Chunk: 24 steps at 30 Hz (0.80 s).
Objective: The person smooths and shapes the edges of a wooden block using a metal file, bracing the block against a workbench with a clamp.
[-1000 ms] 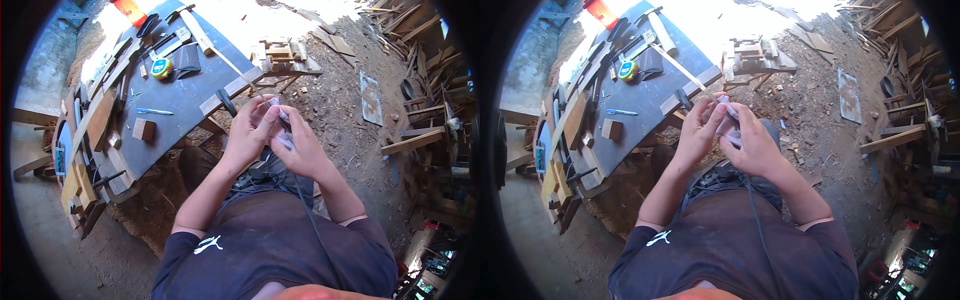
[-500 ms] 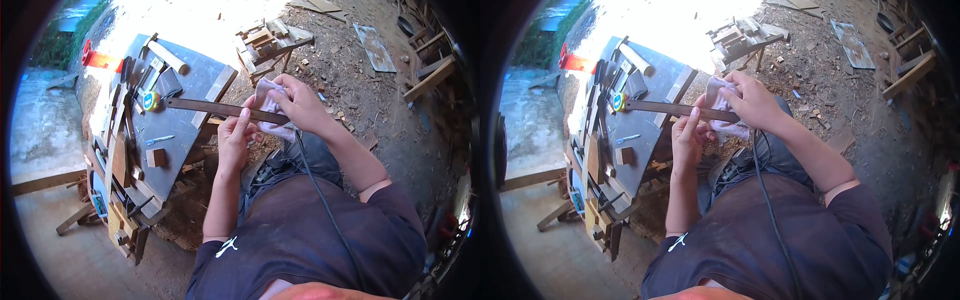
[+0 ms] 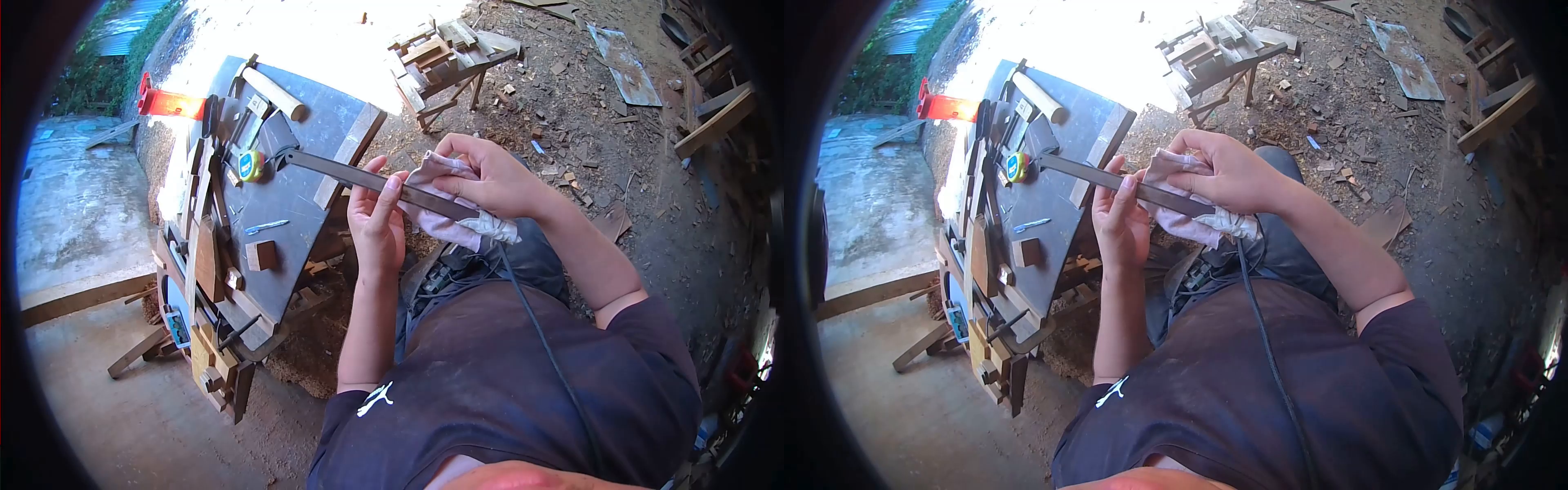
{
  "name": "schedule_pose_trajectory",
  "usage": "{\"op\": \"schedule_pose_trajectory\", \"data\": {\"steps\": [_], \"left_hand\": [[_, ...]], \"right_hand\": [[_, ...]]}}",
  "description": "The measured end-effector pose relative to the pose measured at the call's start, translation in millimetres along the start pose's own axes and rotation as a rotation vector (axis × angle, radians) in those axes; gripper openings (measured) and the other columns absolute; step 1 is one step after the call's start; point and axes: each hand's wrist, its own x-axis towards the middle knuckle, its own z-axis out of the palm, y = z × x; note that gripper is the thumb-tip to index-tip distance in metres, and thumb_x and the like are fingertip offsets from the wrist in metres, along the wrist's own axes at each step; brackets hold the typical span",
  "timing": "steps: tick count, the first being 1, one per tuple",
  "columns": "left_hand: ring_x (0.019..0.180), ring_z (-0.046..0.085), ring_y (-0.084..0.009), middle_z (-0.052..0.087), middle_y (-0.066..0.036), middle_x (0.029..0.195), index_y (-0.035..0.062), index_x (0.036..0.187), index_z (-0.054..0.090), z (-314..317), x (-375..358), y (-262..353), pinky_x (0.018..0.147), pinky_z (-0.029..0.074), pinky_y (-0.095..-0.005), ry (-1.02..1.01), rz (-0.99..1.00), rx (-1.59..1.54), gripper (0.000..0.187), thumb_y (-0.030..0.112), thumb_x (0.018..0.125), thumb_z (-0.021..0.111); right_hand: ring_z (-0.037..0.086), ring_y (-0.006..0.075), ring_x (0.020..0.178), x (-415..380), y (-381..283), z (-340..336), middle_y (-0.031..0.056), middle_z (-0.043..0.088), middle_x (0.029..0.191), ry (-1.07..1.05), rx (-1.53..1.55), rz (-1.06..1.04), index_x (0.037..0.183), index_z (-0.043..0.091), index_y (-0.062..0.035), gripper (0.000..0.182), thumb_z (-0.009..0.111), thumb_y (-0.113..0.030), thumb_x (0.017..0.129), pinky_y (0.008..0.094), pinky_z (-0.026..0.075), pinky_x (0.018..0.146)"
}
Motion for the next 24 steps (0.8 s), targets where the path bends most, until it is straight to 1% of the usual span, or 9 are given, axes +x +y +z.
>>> {"op": "schedule_pose_trajectory", "data": {"steps": [3, 6, 9, 12, 15, 16, 20, 23, 24], "left_hand": [[0.109, 0.065, -0.0174, 0.068, -0.013, 0.111, 0.0009, 0.130, 0.053, 8.3, -2.1, -1.4, 0.096, 0.050, -0.0320, 0.044, 0.012, 0.062, 0.040, 0.007, 0.095, 0.070], [0.105, 0.066, -0.0161, 0.070, -0.011, 0.107, 0.0021, 0.126, 0.053, 8.4, 0.2, -7.0, 0.093, 0.050, -0.0303, 0.063, 0.024, 0.169, 0.038, 0.008, 0.094, 0.072], [0.098, 0.067, -0.0144, 0.071, -0.009, 0.106, 0.0027, 0.121, 0.055, 7.8, -1.6, -10.5, 0.090, 0.051, -0.0287, 0.013, -0.039, 0.273, 0.033, 0.008, 0.094, 0.073], [0.089, 0.067, -0.0114, 0.072, -0.007, 0.101, 0.0015, 0.119, 0.058, 16.2, -0.6, -14.7, 0.085, 0.050, -0.0263, 0.004, -0.013, 0.307, 0.031, 0.008, 0.093, 0.075], [0.082, 0.065, -0.0079, 0.072, -0.005, 0.094, 0.0004, 0.112, 0.063, 14.8, 5.0, -18.7, 0.078, 0.049, -0.0232, 0.017, -0.026, 0.396, 0.027, 0.010, 0.091, 0.077], [0.081, 0.065, -0.0073, 0.072, -0.004, 0.094, 0.0006, 0.110, 0.064, 15.2, 6.8, -19.9, 0.076, 0.049, -0.0226, 0.008, -0.020, 0.431, 0.025, 0.010, 0.091, 0.078], [0.079, 0.062, -0.0050, 0.072, -0.003, 0.092, 0.0021, 0.105, 0.067, 16.9, 8.2, -24.8, 0.069, 0.047, -0.0208, 0.016, -0.054, 0.566, 0.022, 0.010, 0.089, 0.080], [0.085, 0.065, -0.0071, 0.072, -0.005, 0.097, 0.0013, 0.112, 0.066, 12.6, 8.4, -32.5, 0.072, 0.051, -0.0222, 0.023, -0.093, 0.534, 0.030, 0.009, 0.087, 0.081], [0.089, 0.066, -0.0086, 0.072, -0.005, 0.099, 0.0010, 0.115, 0.065, 14.7, 7.7, -35.3, 0.075, 0.053, -0.0232, 0.027, -0.044, 0.519, 0.033, 0.008, 0.087, 0.081]], "right_hand": [[0.071, 0.0193, 0.081, 3.4, -1.3, -5.2, 0.0120, 0.071, 0.086, 0.166, -0.345, -0.074, 0.108, 0.061, -0.0032, 0.023, 0.071, -0.016, 0.091, 0.0324, 0.054, 0.073], [0.071, 0.0269, 0.079, 9.7, 2.1, -12.3, 0.0176, 0.070, 0.085, 0.346, -0.573, -0.052, 0.108, 0.064, -0.0033, 0.024, 0.068, -0.020, 0.091, 0.0353, 0.054, 0.073], [0.070, 0.0285, 0.077, 13.6, 8.0, -19.8, 0.0196, 0.070, 0.084, 0.335, -0.569, -0.087, 0.107, 0.067, -0.0024, 0.023, 0.065, -0.020, 0.092, 0.0365, 0.053, 0.071], [0.070, 0.0271, 0.078, 11.5, 6.5, -26.1, 0.0194, 0.071, 0.087, 0.053, -0.463, 0.052, 0.108, 0.068, -0.0019, 0.024, 0.065, -0.020, 0.093, 0.0367, 0.053, 0.071], [0.069, 0.0252, 0.080, 8.8, -0.9, -22.8, 0.0174, 0.072, 0.088, -0.051, -0.249, 0.047, 0.111, 0.069, -0.0016, 0.026, 0.063, -0.020, 0.093, 0.0370, 0.052, 0.073], [0.069, 0.0224, 0.082, 8.0, -3.4, -24.4, 0.0153, 0.072, 0.090, -0.037, -0.289, 0.054, 0.113, 0.069, -0.0020, 0.026, 0.062, -0.020, 0.095, 0.0367, 0.052, 0.075], [0.067, 0.0203, 0.079, 11.0, 13.7, -33.0, 0.0139, 0.072, 0.089, -0.032, -0.225, -0.048, 0.112, 0.068, -0.0018, 0.025, 0.061, -0.021, 0.098, 0.0374, 0.052, 0.075], [0.058, 0.0056, 0.083, 10.1, 16.1, -36.7, 0.0019, 0.068, 0.089, -0.103, -0.210, -0.005, 0.115, 0.067, -0.0007, 0.021, 0.060, -0.013, 0.099, 0.0267, 0.049, 0.075], [0.060, 0.0081, 0.082, 9.7, 16.2, -37.0, 0.0035, 0.069, 0.088, -0.110, -0.163, 0.027, 0.114, 0.067, -0.0012, 0.021, 0.060, -0.014, 0.100, 0.0286, 0.050, 0.074]]}}
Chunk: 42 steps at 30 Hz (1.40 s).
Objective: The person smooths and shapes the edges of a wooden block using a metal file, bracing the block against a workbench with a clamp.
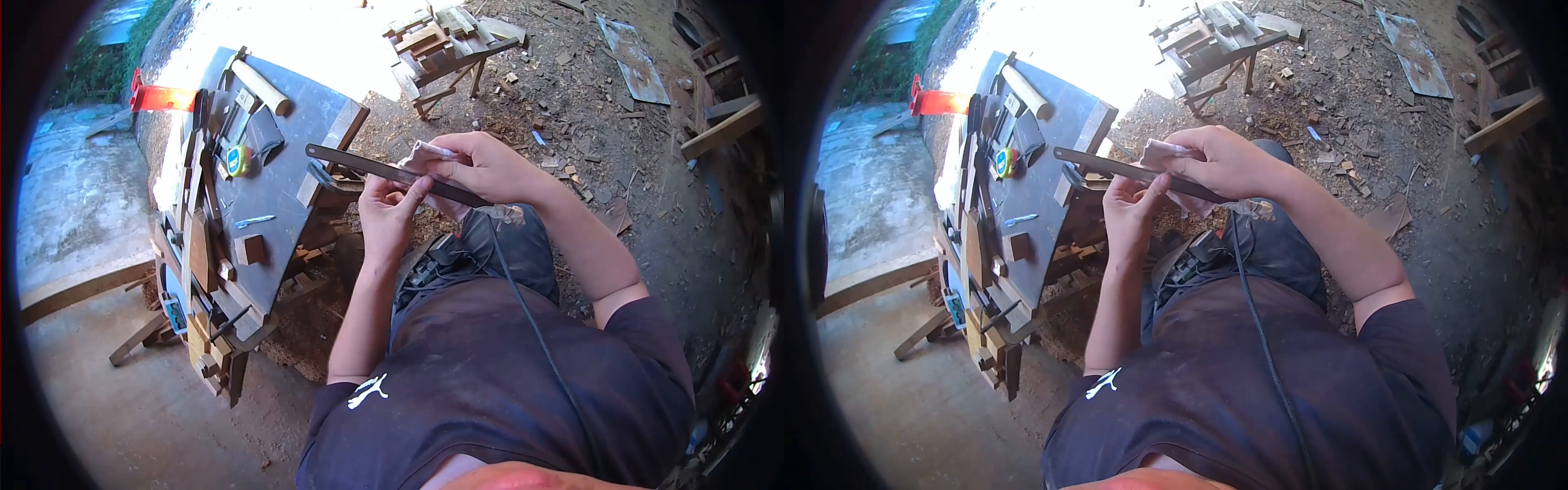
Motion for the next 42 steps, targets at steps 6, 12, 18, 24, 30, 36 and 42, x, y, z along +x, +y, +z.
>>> {"op": "schedule_pose_trajectory", "data": {"steps": [6, 12, 18, 24, 30, 36, 42], "left_hand": [[0.099, 0.069, -0.0157, 0.067, -0.004, 0.099, 0.0013, 0.129, 0.056, 6.8, -0.7, 0.5, 0.081, 0.059, -0.0287, -0.090, -0.019, -0.149, 0.052, 0.005, 0.084, 0.083], [0.088, 0.070, -0.0132, 0.071, -0.007, 0.099, 0.0034, 0.117, 0.056, 7.9, -4.5, -3.2, 0.076, 0.059, -0.0272, 0.034, -0.004, -0.085, 0.045, 0.006, 0.083, 0.084], [0.086, 0.071, -0.0140, 0.073, -0.011, 0.097, -0.0013, 0.108, 0.069, 5.8, -5.9, -1.0, 0.075, 0.060, -0.0277, -0.012, -0.135, -0.049, 0.024, 0.012, 0.091, 0.077], [0.086, 0.073, -0.0178, 0.073, -0.013, 0.097, -0.0055, 0.106, 0.069, 1.1, -6.5, -2.7, 0.080, 0.063, -0.0310, 0.074, -0.229, -0.082, 0.020, 0.009, 0.093, 0.072], [0.097, 0.071, -0.0220, 0.068, -0.016, 0.109, -0.0075, 0.113, 0.062, 9.0, -9.1, 9.7, 0.081, 0.063, -0.0332, 0.207, -0.262, -0.374, 0.019, -0.005, 0.094, 0.058], [0.093, 0.070, -0.0168, 0.069, -0.011, 0.104, -0.0028, 0.113, 0.062, -0.5, -16.1, 13.0, 0.079, 0.061, -0.0332, 0.050, -0.313, -0.720, 0.018, 0.010, 0.100, 0.059], [0.086, 0.069, -0.0129, 0.071, -0.008, 0.097, 0.0000, 0.102, 0.069, 3.2, -24.2, 28.5, 0.078, 0.058, -0.0289, 0.079, -0.247, -0.526, 0.026, 0.020, 0.089, 0.080]], "right_hand": [[0.060, 0.0061, 0.078, -2.9, 1.1, -0.2, 0.0024, 0.069, 0.087, -0.008, 0.003, -0.059, 0.117, 0.068, -0.0038, 0.022, 0.060, -0.017, 0.102, 0.0268, 0.051, 0.073], [0.063, 0.0066, 0.085, -4.3, 0.3, -1.5, 0.0050, 0.073, 0.094, -0.041, 0.066, 0.093, 0.120, 0.069, -0.0031, 0.025, 0.062, -0.018, 0.101, 0.0285, 0.052, 0.075], [0.065, 0.0193, 0.071, -0.8, 4.7, -2.0, 0.0111, 0.068, 0.080, 0.224, -0.283, -0.206, 0.104, 0.075, -0.0014, 0.017, 0.071, -0.011, 0.091, 0.0329, 0.051, 0.067], [0.064, 0.0251, 0.076, -8.9, -10.8, 10.4, 0.0096, 0.064, 0.082, 0.247, -0.392, -0.349, 0.100, 0.075, -0.0027, 0.018, 0.074, -0.006, 0.082, 0.0351, 0.050, 0.067], [0.061, 0.0227, 0.083, -17.1, -7.3, 30.3, 0.0024, 0.061, 0.087, 0.191, -0.667, -0.553, 0.102, 0.075, -0.0099, 0.023, 0.075, -0.009, 0.079, 0.0377, 0.049, 0.076], [0.060, 0.0191, 0.083, -18.7, -18.1, 29.0, -0.0023, 0.061, 0.088, 0.147, -0.870, -0.629, 0.105, 0.076, -0.0138, 0.023, 0.074, -0.015, 0.081, 0.0351, 0.046, 0.074], [0.058, 0.0177, 0.084, -22.0, -22.2, 36.9, -0.0029, 0.058, 0.087, 0.115, -1.012, -0.609, 0.111, 0.075, -0.0142, 0.028, 0.073, -0.020, 0.084, 0.0358, 0.044, 0.075]]}}
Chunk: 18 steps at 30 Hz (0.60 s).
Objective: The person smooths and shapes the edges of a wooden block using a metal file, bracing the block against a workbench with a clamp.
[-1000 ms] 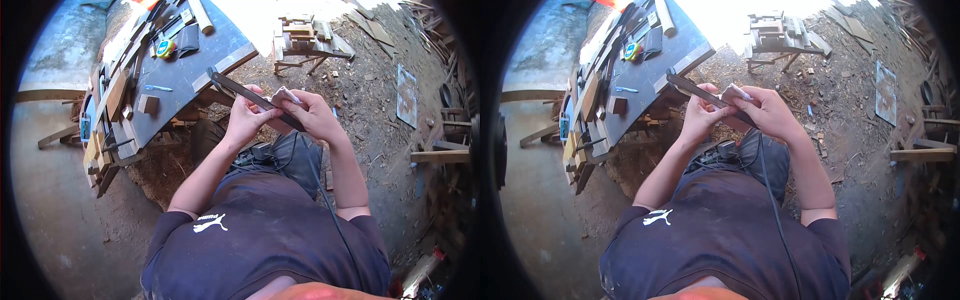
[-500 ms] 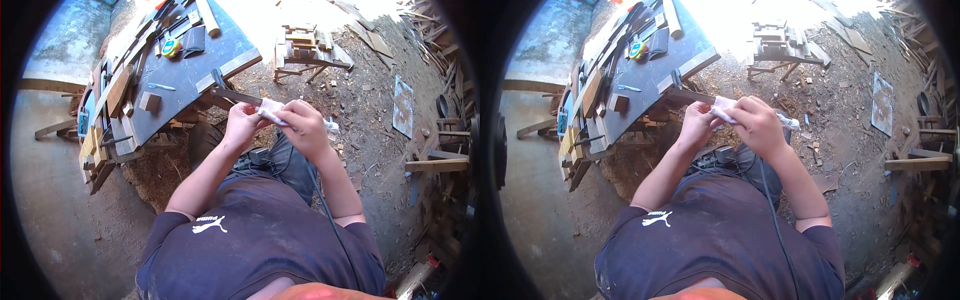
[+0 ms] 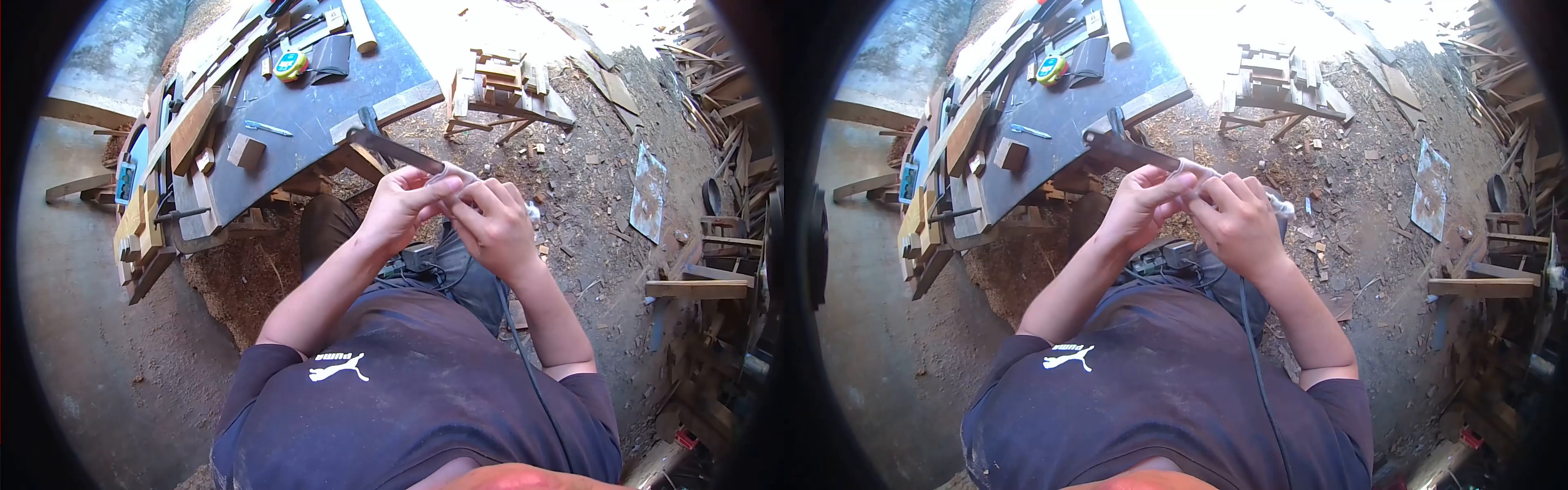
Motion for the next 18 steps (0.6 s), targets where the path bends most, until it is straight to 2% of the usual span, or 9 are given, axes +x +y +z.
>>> {"op": "schedule_pose_trajectory", "data": {"steps": [2, 5, 6, 9, 10, 13, 15, 17, 18], "left_hand": [[0.083, 0.069, -0.0123, 0.072, -0.006, 0.093, 0.0002, 0.099, 0.070, -2.1, 0.7, -0.7, 0.075, 0.057, -0.0280, 0.020, 0.041, 0.080, 0.023, 0.018, 0.088, 0.081], [0.082, 0.069, -0.0102, 0.074, -0.007, 0.092, -0.0010, 0.100, 0.072, -11.6, 5.9, -1.2, 0.072, 0.055, -0.0256, 0.004, 0.153, 0.250, 0.022, 0.015, 0.088, 0.081], [0.082, 0.069, -0.0098, 0.075, -0.007, 0.093, -0.0014, 0.102, 0.073, -10.6, 5.5, 1.7, 0.073, 0.055, -0.0252, -0.010, 0.178, 0.267, 0.022, 0.014, 0.088, 0.081], [0.086, 0.069, -0.0093, 0.076, -0.009, 0.097, -0.0031, 0.108, 0.073, -7.0, 5.3, 4.1, 0.075, 0.055, -0.0251, -0.077, 0.242, 0.284, 0.025, 0.012, 0.089, 0.079], [0.086, 0.069, -0.0096, 0.076, -0.009, 0.097, -0.0032, 0.108, 0.073, -3.0, 3.7, 6.2, 0.076, 0.055, -0.0252, -0.092, 0.278, 0.295, 0.024, 0.012, 0.089, 0.079], [0.092, 0.069, -0.0104, 0.075, -0.009, 0.102, -0.0025, 0.111, 0.071, 2.0, 5.0, 7.4, 0.083, 0.055, -0.0255, -0.092, 0.371, 0.240, 0.027, 0.011, 0.089, 0.079], [0.094, 0.069, -0.0105, 0.075, -0.008, 0.104, -0.0019, 0.112, 0.070, 7.8, 5.9, -0.2, 0.085, 0.055, -0.0258, -0.004, 0.431, 0.153, 0.028, 0.011, 0.089, 0.079], [0.094, 0.068, -0.0101, 0.074, -0.007, 0.105, -0.0008, 0.112, 0.069, 10.9, 4.1, -5.3, 0.086, 0.054, -0.0263, -0.008, 0.334, 0.034, 0.028, 0.009, 0.089, 0.079], [0.093, 0.068, -0.0100, 0.074, -0.007, 0.104, -0.0006, 0.112, 0.069, 10.8, 4.6, -7.9, 0.085, 0.054, -0.0265, -0.020, 0.306, -0.001, 0.027, 0.009, 0.089, 0.079]], "right_hand": [[0.061, 0.0194, 0.085, 3.3, -8.8, -8.0, 0.0000, 0.062, 0.089, -0.108, -0.028, 0.034, 0.116, 0.074, -0.0130, 0.033, 0.075, -0.023, 0.084, 0.0362, 0.047, 0.075], [0.066, 0.0221, 0.085, 4.5, 1.2, -19.8, 0.0056, 0.068, 0.096, -0.079, 0.364, -0.041, 0.119, 0.072, -0.0120, 0.035, 0.076, -0.020, 0.085, 0.0361, 0.052, 0.075], [0.069, 0.0221, 0.086, 7.1, 9.5, -23.1, 0.0085, 0.072, 0.102, -0.018, 0.522, -0.034, 0.117, 0.073, -0.0102, 0.032, 0.075, -0.015, 0.085, 0.0347, 0.055, 0.074], [0.069, 0.0188, 0.087, 21.3, 6.2, -38.0, 0.0072, 0.073, 0.100, 0.181, 0.456, 0.382, 0.113, 0.074, -0.0087, 0.027, 0.074, -0.011, 0.086, 0.0326, 0.054, 0.073], [0.070, 0.0188, 0.082, 20.4, 10.0, -31.4, 0.0064, 0.074, 0.091, 0.148, 0.511, 0.445, 0.109, 0.074, -0.0050, 0.022, 0.073, -0.010, 0.087, 0.0316, 0.054, 0.071], [0.070, 0.0225, 0.074, 9.6, 11.2, -19.4, 0.0090, 0.073, 0.083, -0.115, 0.827, 0.678, 0.105, 0.072, -0.0020, 0.019, 0.072, -0.009, 0.088, 0.0327, 0.053, 0.068], [0.067, 0.0155, 0.069, 10.7, 7.3, -9.9, 0.0092, 0.072, 0.079, 0.039, 0.752, 0.623, 0.100, 0.071, 0.0004, 0.013, 0.071, -0.009, 0.090, 0.0308, 0.051, 0.064], [0.065, 0.0094, 0.069, 15.2, 1.8, -5.1, 0.0078, 0.071, 0.077, 0.191, 0.592, 0.529, 0.099, 0.070, 0.0005, 0.012, 0.071, -0.009, 0.091, 0.0287, 0.050, 0.063], [0.061, 0.0038, 0.071, 15.8, 2.3, -3.6, 0.0050, 0.069, 0.075, 0.197, 0.565, 0.511, 0.098, 0.070, 0.0013, 0.014, 0.071, -0.012, 0.093, 0.0254, 0.048, 0.062]]}}
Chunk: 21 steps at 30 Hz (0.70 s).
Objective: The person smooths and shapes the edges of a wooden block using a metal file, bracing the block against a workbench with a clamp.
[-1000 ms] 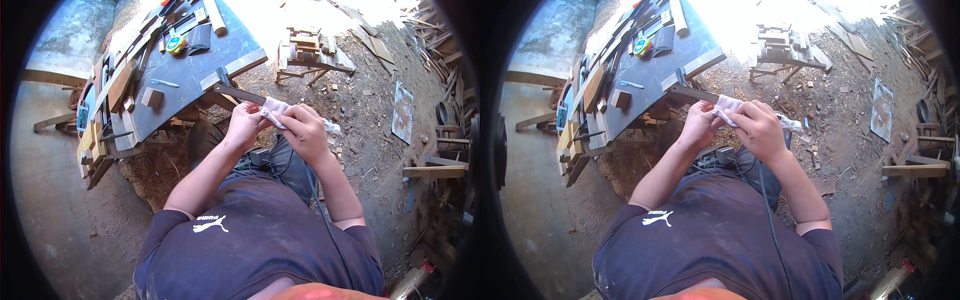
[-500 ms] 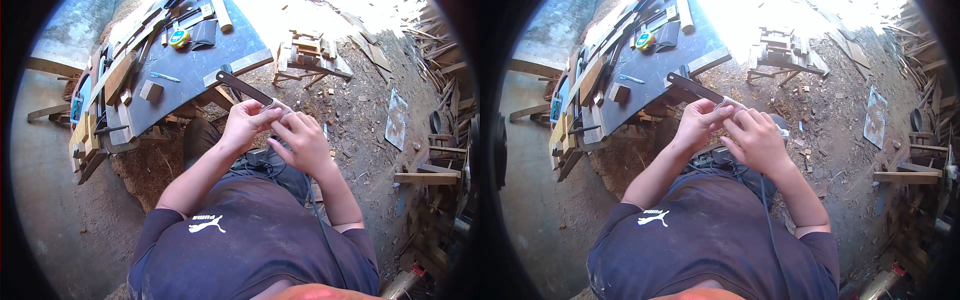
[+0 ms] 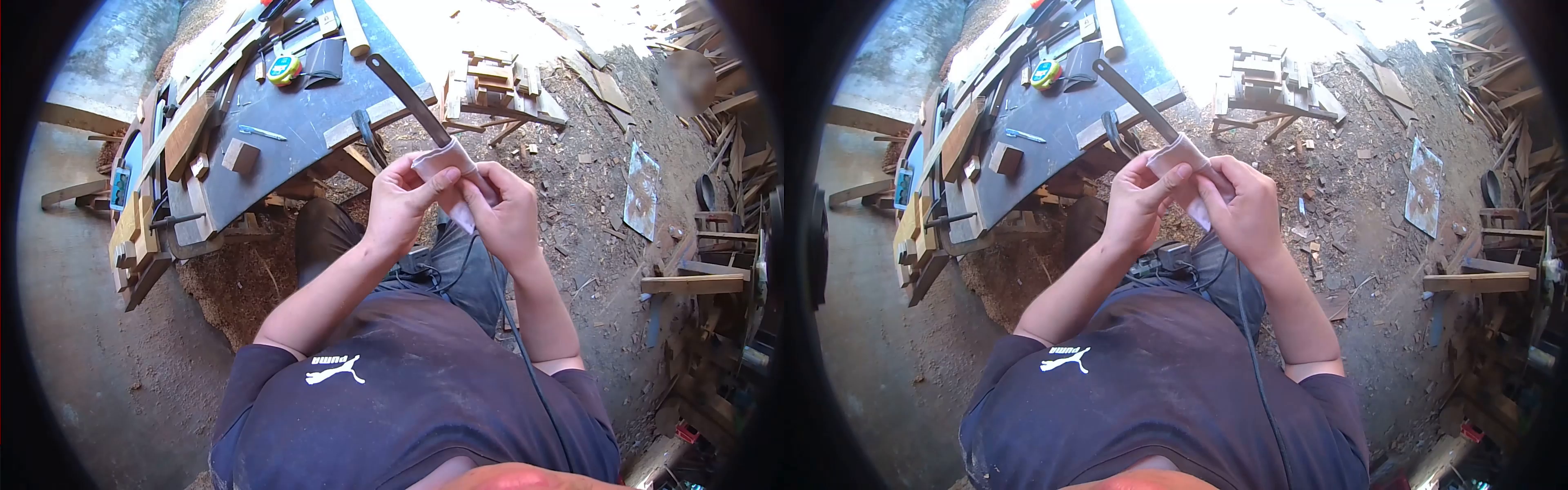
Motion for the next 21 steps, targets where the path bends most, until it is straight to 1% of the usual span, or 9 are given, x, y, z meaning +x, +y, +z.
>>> {"op": "schedule_pose_trajectory", "data": {"steps": [2, 6, 9, 10, 14, 17, 19, 20, 21], "left_hand": [[0.090, 0.068, -0.0099, 0.075, -0.007, 0.101, -0.0002, 0.108, 0.071, -2.5, 1.3, -2.2, 0.084, 0.054, -0.0266, -0.009, -0.014, -0.032, 0.023, 0.008, 0.089, 0.079], [0.099, 0.070, -0.0156, 0.074, -0.010, 0.106, -0.0013, 0.113, 0.070, -12.6, 2.0, 3.6, 0.087, 0.056, -0.0315, -0.175, -0.109, -0.063, 0.025, 0.006, 0.090, 0.076], [0.100, 0.069, -0.0157, 0.074, -0.009, 0.106, 0.0001, 0.113, 0.071, -15.4, 0.5, 3.5, 0.089, 0.056, -0.0318, -0.295, -0.083, -0.047, 0.024, 0.005, 0.090, 0.076], [0.093, 0.069, -0.0128, 0.075, -0.008, 0.100, -0.0019, 0.109, 0.073, -11.9, -0.3, 3.0, 0.088, 0.055, -0.0296, -0.250, -0.063, -0.032, 0.024, 0.004, 0.087, 0.079], [0.096, 0.070, -0.0155, 0.075, -0.010, 0.103, -0.0027, 0.105, 0.074, -10.2, 2.6, -6.9, 0.089, 0.055, -0.0319, -0.265, 0.251, 0.038, 0.022, 0.000, 0.084, 0.080], [0.096, 0.070, -0.0175, 0.075, -0.011, 0.104, -0.0016, 0.103, 0.074, -6.2, -0.5, -1.2, 0.087, 0.056, -0.0337, -0.280, 0.240, 0.033, 0.021, 0.000, 0.083, 0.081], [0.092, 0.071, -0.0173, 0.075, -0.012, 0.101, -0.0012, 0.102, 0.074, -13.2, -4.9, 0.0, 0.085, 0.057, -0.0334, -0.222, 0.175, 0.076, 0.020, 0.000, 0.083, 0.081], [0.087, 0.072, -0.0161, 0.076, -0.011, 0.096, -0.0013, 0.099, 0.073, -16.9, -4.7, 6.1, 0.081, 0.058, -0.0327, -0.182, 0.057, 0.098, 0.017, 0.000, 0.084, 0.080], [0.086, 0.072, -0.0161, 0.076, -0.010, 0.095, -0.0015, 0.098, 0.073, -18.4, -2.2, 7.5, 0.079, 0.058, -0.0324, -0.141, 0.090, 0.101, 0.016, 0.000, 0.084, 0.080]], "right_hand": [[0.061, 0.0036, 0.072, -1.6, -0.9, -0.8, 0.0034, 0.069, 0.077, -0.058, 0.190, 0.142, 0.097, 0.070, 0.0016, 0.016, 0.070, -0.014, 0.095, 0.0246, 0.048, 0.062], [0.061, 0.0032, 0.073, -0.9, 5.8, -12.0, 0.0019, 0.071, 0.082, -0.214, 0.481, 0.368, 0.097, 0.071, 0.0022, 0.027, 0.063, -0.023, 0.103, 0.0228, 0.048, 0.061], [0.060, 0.0023, 0.071, 3.3, 6.2, -9.5, 0.0010, 0.070, 0.083, -0.263, 0.777, 0.446, 0.097, 0.070, 0.0016, 0.036, 0.055, -0.029, 0.108, 0.0213, 0.046, 0.058], [0.057, 0.0021, 0.065, 2.1, 1.0, -6.7, -0.0014, 0.066, 0.077, -0.237, 0.850, 0.538, 0.096, 0.070, 0.0005, 0.041, 0.050, -0.033, 0.109, 0.0205, 0.043, 0.054], [0.049, 0.0034, 0.053, -3.0, 18.2, -9.7, -0.0052, 0.057, 0.067, -0.506, 0.825, 0.548, 0.090, 0.068, -0.0028, 0.047, 0.044, -0.037, 0.111, 0.0224, 0.037, 0.048], [0.047, 0.0042, 0.051, -0.6, 21.0, -14.1, -0.0052, 0.055, 0.066, -0.598, 0.772, 0.533, 0.087, 0.066, -0.0030, 0.048, 0.042, -0.036, 0.111, 0.0236, 0.036, 0.047], [0.052, 0.0048, 0.054, 2.1, 17.5, -16.0, -0.0028, 0.058, 0.066, -0.612, 0.702, 0.539, 0.089, 0.064, -0.0025, 0.048, 0.041, -0.038, 0.111, 0.0230, 0.041, 0.049], [0.054, 0.0050, 0.055, 4.8, 4.2, -18.3, -0.0017, 0.059, 0.067, -0.602, 0.665, 0.562, 0.088, 0.064, -0.0026, 0.049, 0.040, -0.040, 0.111, 0.0227, 0.042, 0.050], [0.056, 0.0052, 0.057, 6.7, -3.3, -19.0, -0.0006, 0.060, 0.067, -0.591, 0.628, 0.584, 0.088, 0.063, -0.0026, 0.050, 0.040, -0.041, 0.111, 0.0223, 0.044, 0.051]]}}
